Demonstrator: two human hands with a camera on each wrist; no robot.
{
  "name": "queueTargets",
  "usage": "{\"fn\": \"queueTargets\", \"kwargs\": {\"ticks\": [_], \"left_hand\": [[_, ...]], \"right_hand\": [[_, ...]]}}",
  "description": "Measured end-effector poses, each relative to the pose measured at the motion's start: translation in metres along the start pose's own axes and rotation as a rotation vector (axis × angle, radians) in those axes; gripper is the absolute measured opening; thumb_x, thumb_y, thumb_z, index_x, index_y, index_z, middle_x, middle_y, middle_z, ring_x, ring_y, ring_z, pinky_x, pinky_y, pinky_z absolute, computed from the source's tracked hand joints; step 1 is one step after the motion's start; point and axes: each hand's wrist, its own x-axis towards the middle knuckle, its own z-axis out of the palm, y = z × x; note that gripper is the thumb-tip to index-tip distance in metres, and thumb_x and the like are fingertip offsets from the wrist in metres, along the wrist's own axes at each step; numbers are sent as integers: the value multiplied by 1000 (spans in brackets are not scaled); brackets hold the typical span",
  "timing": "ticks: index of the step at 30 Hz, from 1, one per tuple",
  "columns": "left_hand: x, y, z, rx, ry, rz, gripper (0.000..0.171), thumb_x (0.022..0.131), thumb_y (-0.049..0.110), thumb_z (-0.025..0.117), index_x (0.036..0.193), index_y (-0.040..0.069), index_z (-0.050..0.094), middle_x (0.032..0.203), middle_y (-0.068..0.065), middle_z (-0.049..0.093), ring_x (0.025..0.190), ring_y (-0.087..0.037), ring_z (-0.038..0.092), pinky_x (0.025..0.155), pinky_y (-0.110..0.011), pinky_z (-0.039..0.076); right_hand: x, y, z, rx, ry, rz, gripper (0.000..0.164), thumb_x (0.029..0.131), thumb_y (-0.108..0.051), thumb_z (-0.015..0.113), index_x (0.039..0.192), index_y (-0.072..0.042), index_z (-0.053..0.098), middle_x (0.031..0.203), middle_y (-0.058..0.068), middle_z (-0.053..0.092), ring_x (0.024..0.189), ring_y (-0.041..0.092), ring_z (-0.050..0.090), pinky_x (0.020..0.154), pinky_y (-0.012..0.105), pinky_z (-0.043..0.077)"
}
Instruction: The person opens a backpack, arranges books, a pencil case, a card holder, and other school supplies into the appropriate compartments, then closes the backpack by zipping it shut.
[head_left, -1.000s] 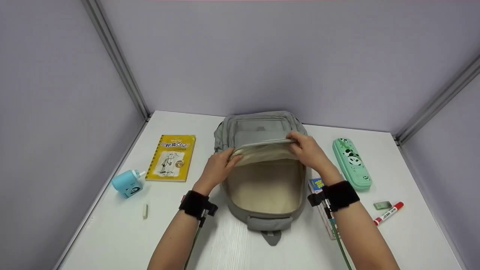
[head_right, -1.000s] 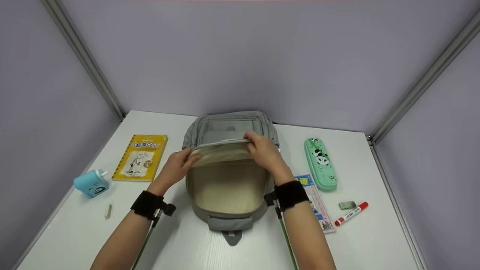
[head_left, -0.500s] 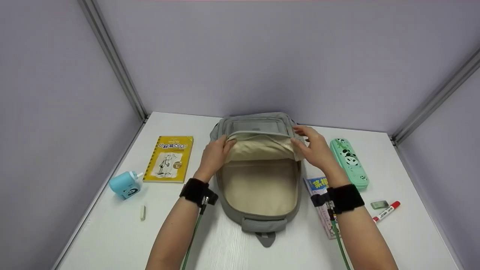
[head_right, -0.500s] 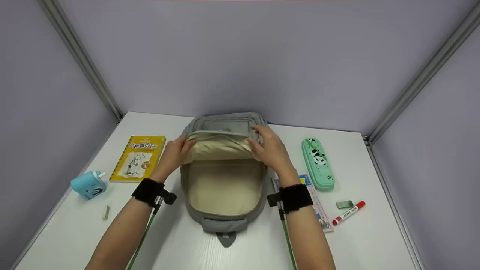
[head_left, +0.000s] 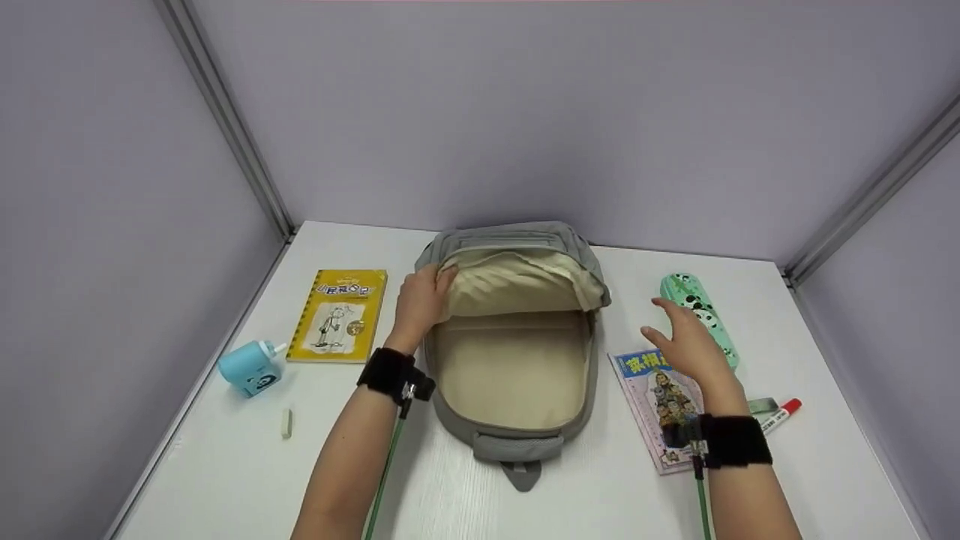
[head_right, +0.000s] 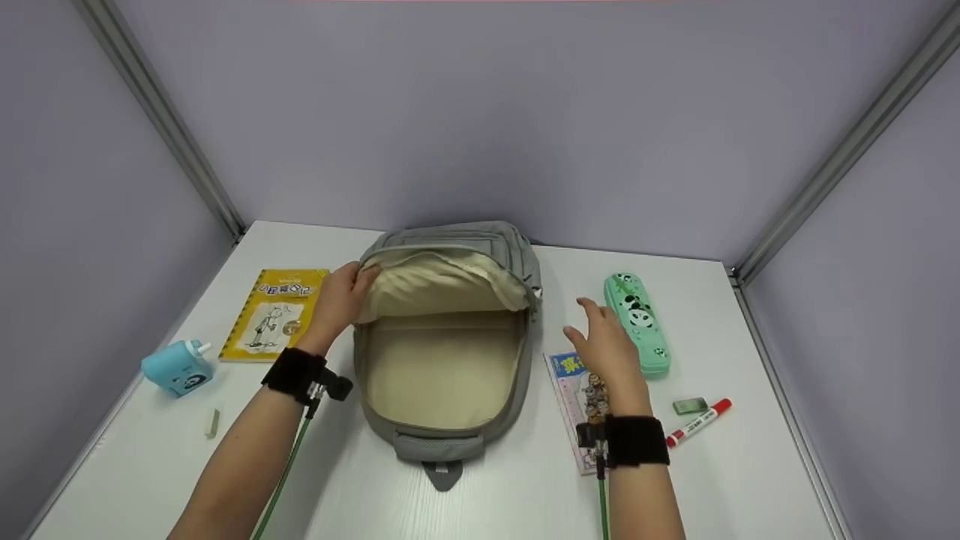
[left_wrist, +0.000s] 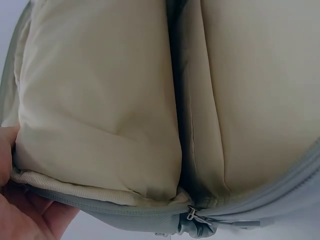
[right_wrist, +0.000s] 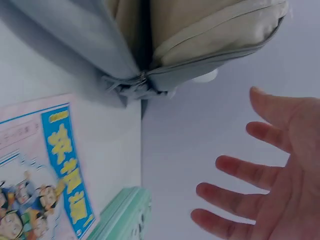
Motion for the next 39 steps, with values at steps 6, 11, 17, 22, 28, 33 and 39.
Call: {"fn": "queueTargets", "kwargs": {"ticks": [6,11,17,22,28,33,39], "left_hand": [[-3,-5,0,7,17,-27,38,103,37,51,84,5,60,77,-14,63,75,-33,64,67,-49,49],[-4,-8,-1,5,53,-38,38,102,37,52,82,6,60,72,-10,59,71,-30,61,65,-48,48],[-3,-11,-1,-9,54,-68,38,102,38,52,84,5,59,76,-14,63,78,-36,65,67,-51,48],[-4,-12,1,-23,60,-80,38,101,38,54,84,5,60,82,-18,66,82,-38,66,69,-52,48],[-8,-15,4,2,38,-82,39,101,38,53,82,5,61,83,-18,66,82,-38,66,68,-53,49],[-10,-16,4,12,24,-81,41,102,37,52,75,7,58,77,-17,64,76,-36,65,65,-51,49],[-11,-17,5,8,15,-76,39,103,36,52,78,7,58,77,-16,63,74,-34,65,64,-49,49]], "right_hand": [[-28,26,18,-148,-255,138,65,95,-28,65,143,7,40,137,38,43,124,56,41,96,65,36],[-44,35,34,-161,-378,197,68,84,-20,76,142,1,47,135,35,47,121,53,46,95,65,37],[-40,34,61,-240,-343,141,64,86,-25,75,143,-6,50,140,36,40,122,57,43,91,67,39],[-25,37,79,-286,-227,38,59,93,-31,68,145,-10,48,146,33,34,126,60,35,91,72,35],[-20,43,79,-254,-188,117,68,94,-38,66,145,1,43,144,37,33,126,59,34,91,71,35],[-32,50,57,-214,-231,356,73,86,-44,73,122,15,53,116,39,46,101,51,51,77,61,46],[-47,61,38,-183,-280,469,63,80,-49,77,95,9,59,84,20,56,74,35,53,65,46,43]]}}
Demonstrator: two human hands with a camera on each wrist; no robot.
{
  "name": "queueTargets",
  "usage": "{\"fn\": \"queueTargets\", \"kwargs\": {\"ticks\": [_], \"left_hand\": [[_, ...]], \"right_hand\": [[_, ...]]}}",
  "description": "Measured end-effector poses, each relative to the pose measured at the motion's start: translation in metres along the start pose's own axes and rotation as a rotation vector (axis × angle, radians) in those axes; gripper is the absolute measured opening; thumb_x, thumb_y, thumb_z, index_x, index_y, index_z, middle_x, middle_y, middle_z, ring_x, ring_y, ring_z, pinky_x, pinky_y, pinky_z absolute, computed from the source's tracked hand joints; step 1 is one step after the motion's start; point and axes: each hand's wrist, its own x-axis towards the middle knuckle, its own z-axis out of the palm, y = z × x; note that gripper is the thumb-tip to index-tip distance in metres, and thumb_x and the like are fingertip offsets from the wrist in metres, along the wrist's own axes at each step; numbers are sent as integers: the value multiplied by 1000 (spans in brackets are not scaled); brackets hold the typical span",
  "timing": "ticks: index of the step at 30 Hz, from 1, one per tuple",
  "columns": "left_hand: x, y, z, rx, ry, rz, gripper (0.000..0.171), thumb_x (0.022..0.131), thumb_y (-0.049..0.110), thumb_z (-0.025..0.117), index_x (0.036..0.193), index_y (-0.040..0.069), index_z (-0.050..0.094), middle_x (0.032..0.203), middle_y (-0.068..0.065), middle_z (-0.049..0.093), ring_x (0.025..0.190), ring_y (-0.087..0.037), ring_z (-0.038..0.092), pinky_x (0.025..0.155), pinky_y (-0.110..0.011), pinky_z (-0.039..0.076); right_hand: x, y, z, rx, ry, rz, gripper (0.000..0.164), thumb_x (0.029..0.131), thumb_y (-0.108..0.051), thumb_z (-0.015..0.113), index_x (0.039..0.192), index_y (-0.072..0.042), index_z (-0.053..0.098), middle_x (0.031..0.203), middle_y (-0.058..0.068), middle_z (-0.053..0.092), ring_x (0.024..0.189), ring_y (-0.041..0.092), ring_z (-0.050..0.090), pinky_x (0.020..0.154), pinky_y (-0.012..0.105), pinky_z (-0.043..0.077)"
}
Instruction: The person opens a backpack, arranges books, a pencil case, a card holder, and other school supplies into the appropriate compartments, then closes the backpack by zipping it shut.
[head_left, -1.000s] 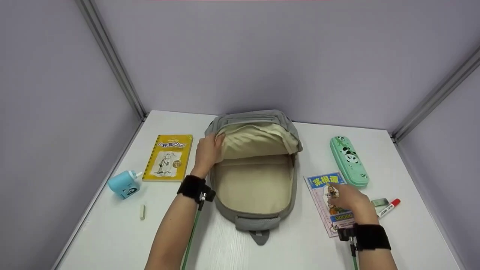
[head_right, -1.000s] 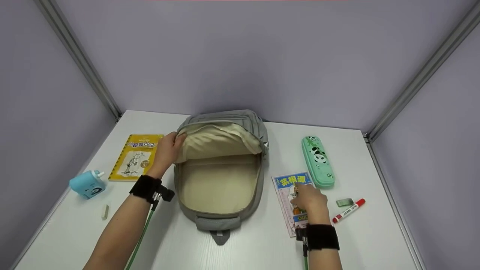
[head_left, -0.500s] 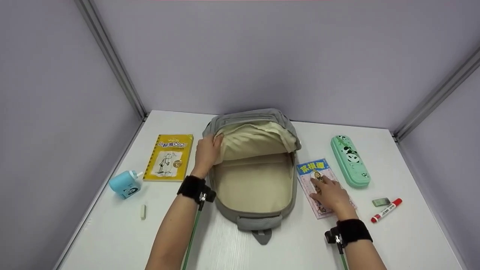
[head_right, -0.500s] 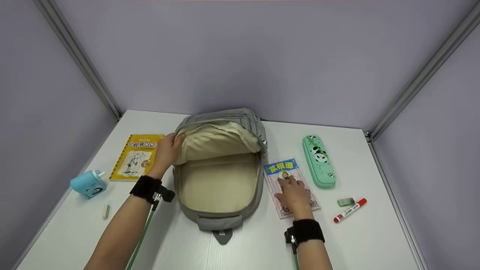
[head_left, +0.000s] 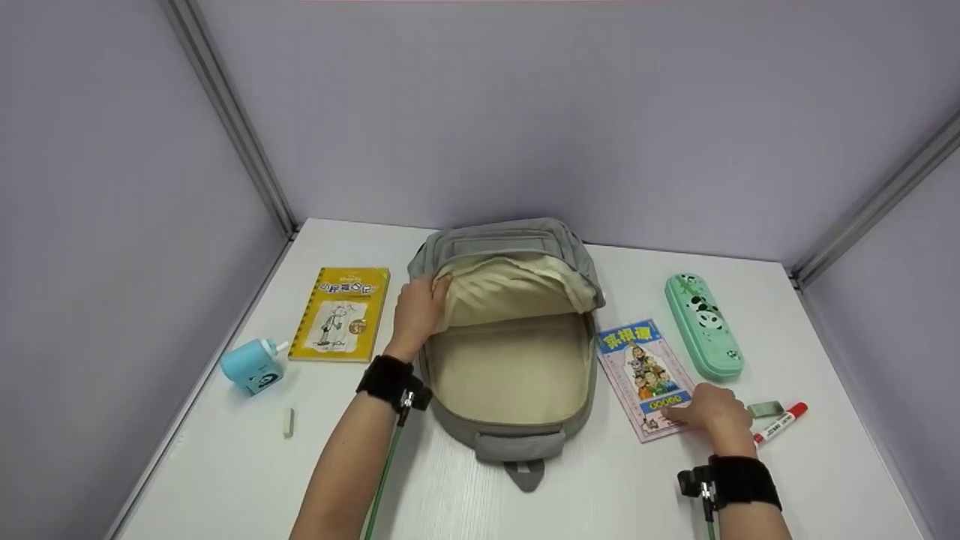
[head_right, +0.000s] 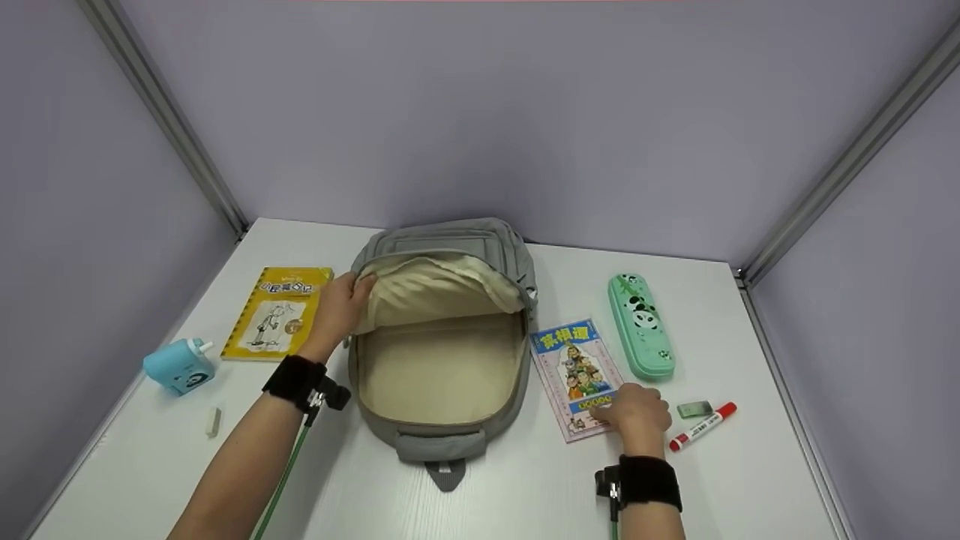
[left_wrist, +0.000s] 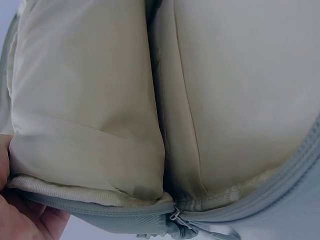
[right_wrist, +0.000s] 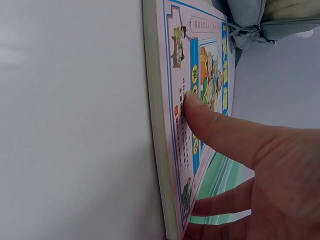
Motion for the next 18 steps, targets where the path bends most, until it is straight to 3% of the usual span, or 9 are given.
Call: {"fn": "queueTargets", "kwargs": {"ticks": [7,11,14,18], "left_hand": [[-3,0,2,7,-14,-17,40,102,37,52,83,4,63,85,-20,67,80,-39,66,66,-53,50],[-3,0,1,18,-18,-29,41,102,38,52,83,4,64,86,-20,67,80,-38,66,66,-53,49],[-3,0,1,20,-22,-35,42,102,38,52,81,4,63,85,-19,67,78,-37,66,65,-52,49],[-1,1,1,18,-19,-28,42,102,38,52,80,3,63,85,-20,67,79,-38,66,65,-53,49]], "right_hand": [[0,10,4,48,-4,36,78,73,-62,77,94,10,57,82,18,58,71,29,53,64,42,43],[-1,11,7,85,-12,33,80,75,-63,75,96,12,54,81,17,56,70,29,52,61,39,43],[-3,11,7,147,-39,8,62,88,-49,69,93,10,53,72,13,57,62,23,53,55,34,42],[-5,11,0,340,-57,-64,32,101,-23,53,97,9,49,62,7,59,52,16,55,49,28,42]]}}
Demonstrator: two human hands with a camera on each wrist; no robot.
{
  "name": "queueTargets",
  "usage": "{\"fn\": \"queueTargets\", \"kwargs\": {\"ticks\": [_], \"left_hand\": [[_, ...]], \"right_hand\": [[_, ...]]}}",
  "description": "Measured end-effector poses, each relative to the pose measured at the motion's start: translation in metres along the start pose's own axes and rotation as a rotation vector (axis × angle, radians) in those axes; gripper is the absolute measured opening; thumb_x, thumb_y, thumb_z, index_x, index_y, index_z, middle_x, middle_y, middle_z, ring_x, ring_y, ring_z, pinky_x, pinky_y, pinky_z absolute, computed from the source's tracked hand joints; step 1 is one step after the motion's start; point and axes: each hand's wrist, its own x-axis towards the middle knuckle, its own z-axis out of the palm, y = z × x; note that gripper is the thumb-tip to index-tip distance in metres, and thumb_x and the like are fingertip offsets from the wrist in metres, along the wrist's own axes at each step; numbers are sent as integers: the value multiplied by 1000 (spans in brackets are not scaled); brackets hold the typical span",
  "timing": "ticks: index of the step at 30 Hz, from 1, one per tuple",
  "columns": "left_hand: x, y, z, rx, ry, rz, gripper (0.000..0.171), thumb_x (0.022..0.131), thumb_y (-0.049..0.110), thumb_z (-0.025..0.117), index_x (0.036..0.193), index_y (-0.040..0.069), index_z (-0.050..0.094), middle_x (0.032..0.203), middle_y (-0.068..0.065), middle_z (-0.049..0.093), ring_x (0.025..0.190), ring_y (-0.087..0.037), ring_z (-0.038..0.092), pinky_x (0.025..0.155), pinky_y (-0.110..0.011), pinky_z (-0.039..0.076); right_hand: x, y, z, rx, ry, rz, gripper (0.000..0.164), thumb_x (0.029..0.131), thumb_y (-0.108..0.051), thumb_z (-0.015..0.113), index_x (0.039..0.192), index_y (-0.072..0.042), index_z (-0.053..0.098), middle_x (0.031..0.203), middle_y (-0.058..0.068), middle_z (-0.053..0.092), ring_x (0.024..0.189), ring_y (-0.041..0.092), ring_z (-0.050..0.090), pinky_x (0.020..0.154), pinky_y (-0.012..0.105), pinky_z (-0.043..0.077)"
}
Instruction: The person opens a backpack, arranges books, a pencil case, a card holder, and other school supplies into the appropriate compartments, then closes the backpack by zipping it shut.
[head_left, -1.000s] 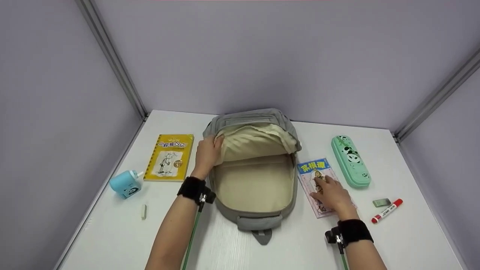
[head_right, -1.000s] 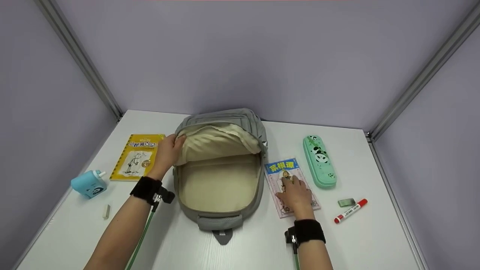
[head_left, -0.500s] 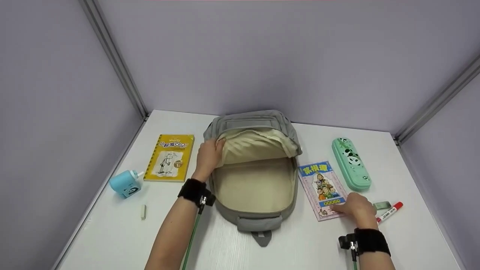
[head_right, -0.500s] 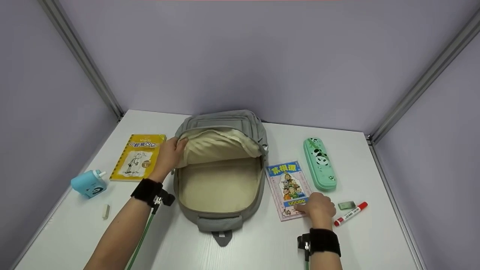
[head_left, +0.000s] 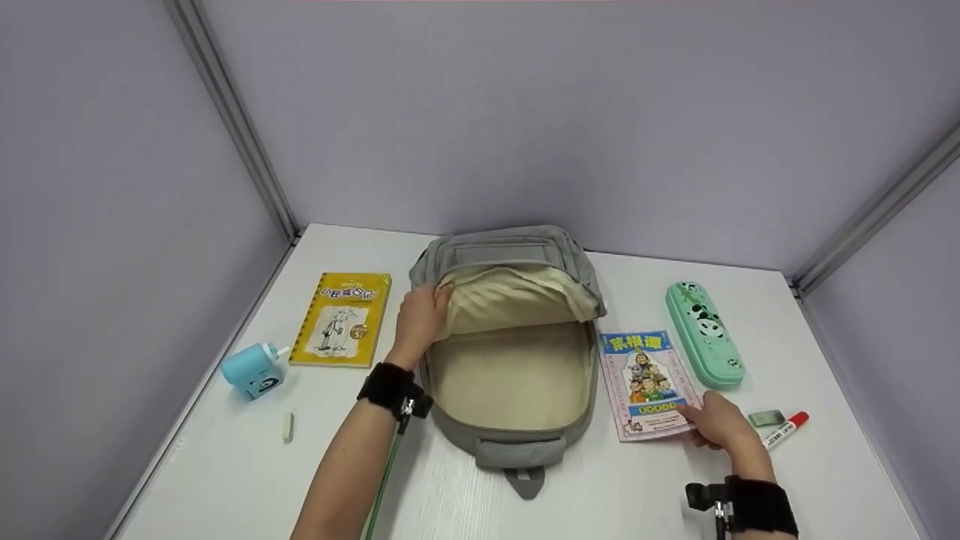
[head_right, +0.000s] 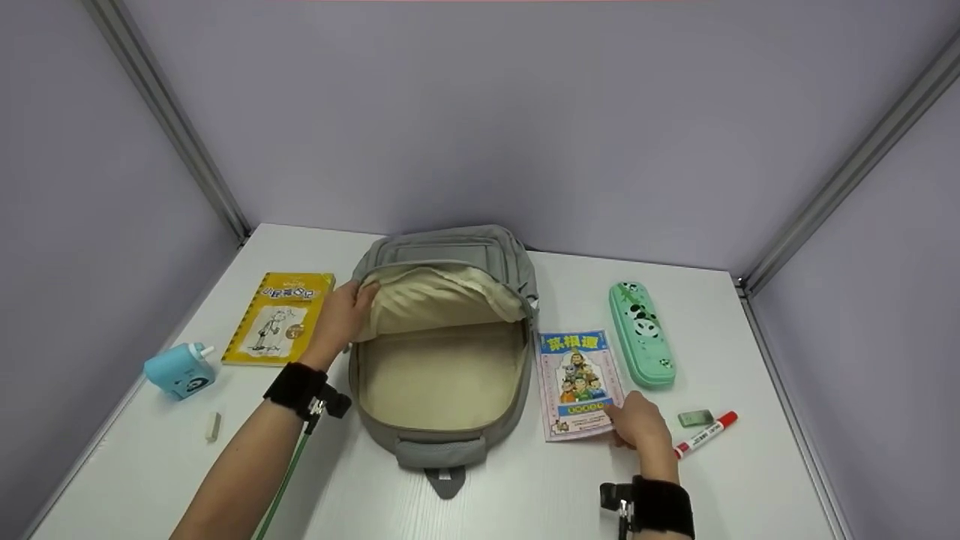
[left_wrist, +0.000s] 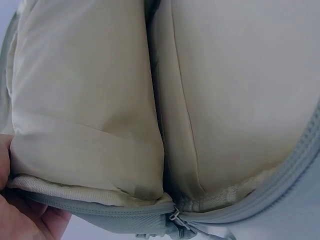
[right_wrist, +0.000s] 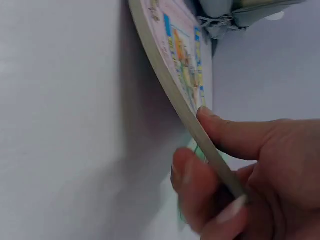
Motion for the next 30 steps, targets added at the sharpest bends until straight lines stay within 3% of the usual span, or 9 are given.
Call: {"fn": "queueTargets", "kwargs": {"ticks": [4,8,12,22,26,30], "left_hand": [[0,0,1,-2,1,11,42,102,37,52,80,3,62,83,-20,66,80,-40,65,67,-53,49],[0,1,0,-2,5,28,41,103,36,50,79,4,59,79,-18,62,78,-38,64,68,-52,49],[3,5,-2,9,31,42,41,104,37,48,81,4,60,80,-18,63,77,-37,64,68,-53,49],[15,22,-8,7,94,53,40,103,36,48,81,5,58,78,-16,61,79,-40,64,68,-53,49],[16,25,-8,1,111,52,39,103,35,50,80,5,58,79,-16,61,80,-41,64,68,-54,49],[15,26,-6,-16,110,55,39,103,35,50,79,5,56,75,-13,58,76,-38,63,67,-53,48]], "right_hand": [[-11,-8,-8,196,34,-83,30,104,-16,44,116,12,44,65,6,60,54,15,57,49,29,46],[-25,-24,-21,286,128,-150,43,106,-22,44,131,13,41,65,6,60,51,13,55,48,27,47],[-38,-38,-33,328,216,-180,46,106,-27,45,132,11,44,63,4,59,46,10,52,44,25,44],[-64,-59,-44,512,364,-237,40,104,-22,49,123,12,53,59,3,58,39,7,45,37,21,39],[-68,-61,-44,664,360,-268,36,103,-18,52,117,14,54,59,4,60,37,7,44,35,20,37],[-66,-62,-39,743,264,-283,35,103,-17,53,115,15,54,65,6,63,39,8,45,36,19,38]]}}
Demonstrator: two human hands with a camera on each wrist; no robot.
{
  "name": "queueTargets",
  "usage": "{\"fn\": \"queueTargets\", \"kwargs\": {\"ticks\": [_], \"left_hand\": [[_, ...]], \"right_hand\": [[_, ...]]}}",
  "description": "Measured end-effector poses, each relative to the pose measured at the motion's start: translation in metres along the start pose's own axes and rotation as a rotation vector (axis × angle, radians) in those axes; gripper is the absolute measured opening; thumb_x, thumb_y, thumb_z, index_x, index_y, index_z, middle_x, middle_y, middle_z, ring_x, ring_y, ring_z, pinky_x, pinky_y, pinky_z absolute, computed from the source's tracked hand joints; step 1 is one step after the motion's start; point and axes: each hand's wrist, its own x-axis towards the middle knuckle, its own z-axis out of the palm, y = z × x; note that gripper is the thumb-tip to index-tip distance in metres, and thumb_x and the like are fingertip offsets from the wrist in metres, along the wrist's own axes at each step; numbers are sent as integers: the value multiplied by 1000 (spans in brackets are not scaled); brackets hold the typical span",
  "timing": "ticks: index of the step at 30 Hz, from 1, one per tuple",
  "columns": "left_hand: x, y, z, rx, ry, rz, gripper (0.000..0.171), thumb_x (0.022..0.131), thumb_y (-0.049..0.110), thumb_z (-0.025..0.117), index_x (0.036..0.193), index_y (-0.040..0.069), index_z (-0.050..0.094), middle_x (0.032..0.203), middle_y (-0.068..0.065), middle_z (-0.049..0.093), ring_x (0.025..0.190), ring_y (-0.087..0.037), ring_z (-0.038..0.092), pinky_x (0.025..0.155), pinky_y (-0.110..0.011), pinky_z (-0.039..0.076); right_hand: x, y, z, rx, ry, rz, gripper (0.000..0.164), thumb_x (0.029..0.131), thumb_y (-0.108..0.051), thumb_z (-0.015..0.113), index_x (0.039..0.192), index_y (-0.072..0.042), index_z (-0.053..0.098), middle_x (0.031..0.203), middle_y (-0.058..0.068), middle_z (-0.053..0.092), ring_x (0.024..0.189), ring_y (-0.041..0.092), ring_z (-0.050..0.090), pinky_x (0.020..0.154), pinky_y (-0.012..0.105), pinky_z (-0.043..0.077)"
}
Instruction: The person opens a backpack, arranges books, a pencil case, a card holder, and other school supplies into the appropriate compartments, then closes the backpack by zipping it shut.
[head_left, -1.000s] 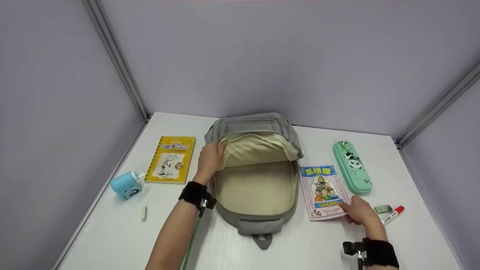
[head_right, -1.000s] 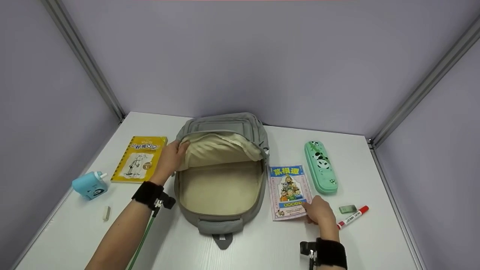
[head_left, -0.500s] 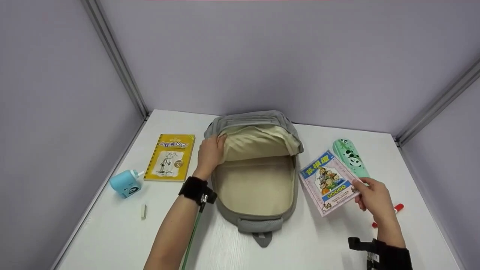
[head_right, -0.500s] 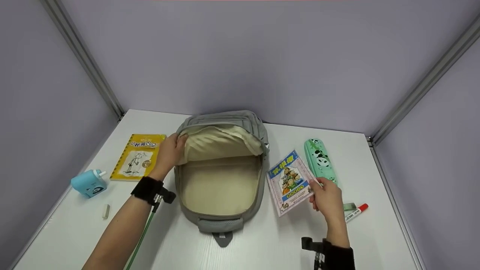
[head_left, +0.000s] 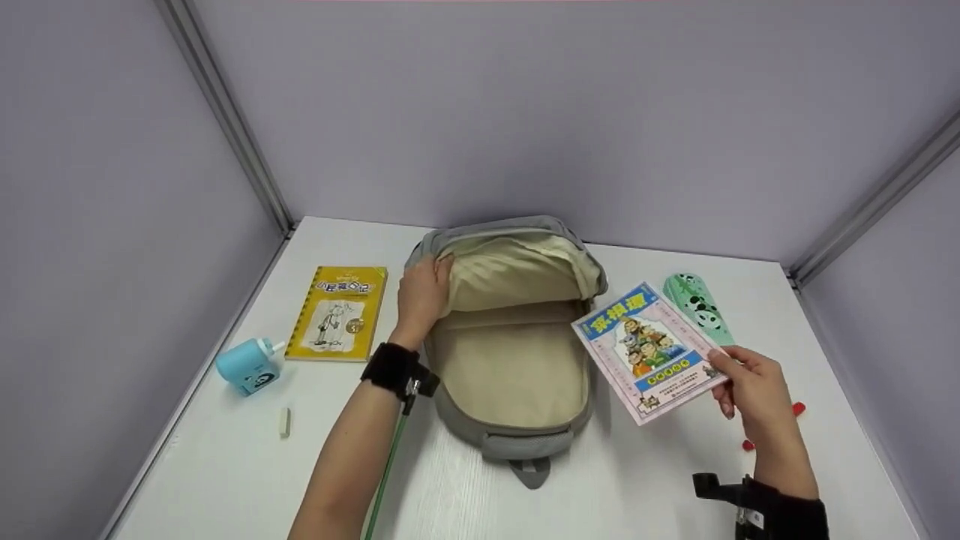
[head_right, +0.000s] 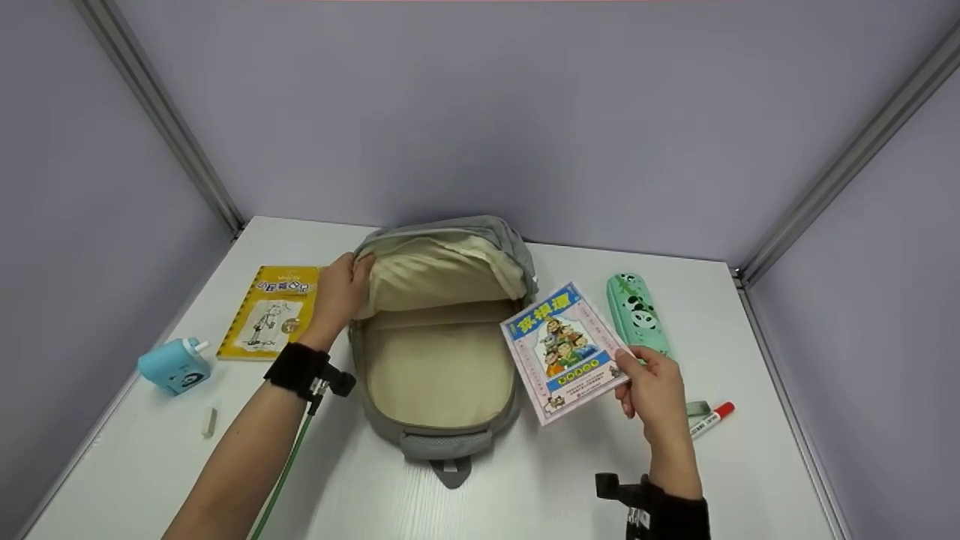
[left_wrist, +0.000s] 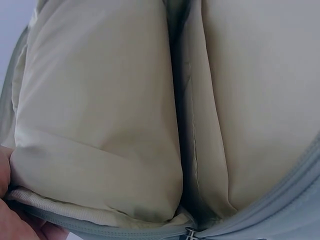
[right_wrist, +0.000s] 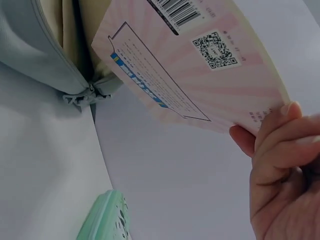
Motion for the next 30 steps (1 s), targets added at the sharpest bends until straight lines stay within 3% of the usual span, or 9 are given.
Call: {"fn": "queueTargets", "kwargs": {"ticks": [8,18,25,30], "left_hand": [[-1,1,1,-9,17,19,38,104,33,48,75,9,50,66,-3,43,64,-30,56,59,-48,46],[-4,0,0,-13,46,-7,36,103,32,50,78,6,53,70,-10,51,71,-37,61,63,-53,47],[-4,2,-1,-33,30,-46,35,104,31,48,80,6,54,75,-11,53,75,-35,60,66,-52,47],[-6,1,-1,-45,25,-46,35,104,32,48,82,5,55,76,-13,54,75,-35,59,67,-52,46]], "right_hand": [[10,17,28,-9,-161,101,33,105,-12,46,120,18,49,63,5,58,41,7,45,38,19,38],[15,37,61,140,-308,203,19,104,-14,47,105,5,51,61,2,57,45,6,47,42,19,40],[18,41,91,220,-316,256,18,105,-15,46,105,3,46,64,4,60,48,7,51,47,21,44],[21,47,112,203,-325,282,19,105,-14,46,111,4,44,65,5,62,49,8,55,48,22,46]]}}
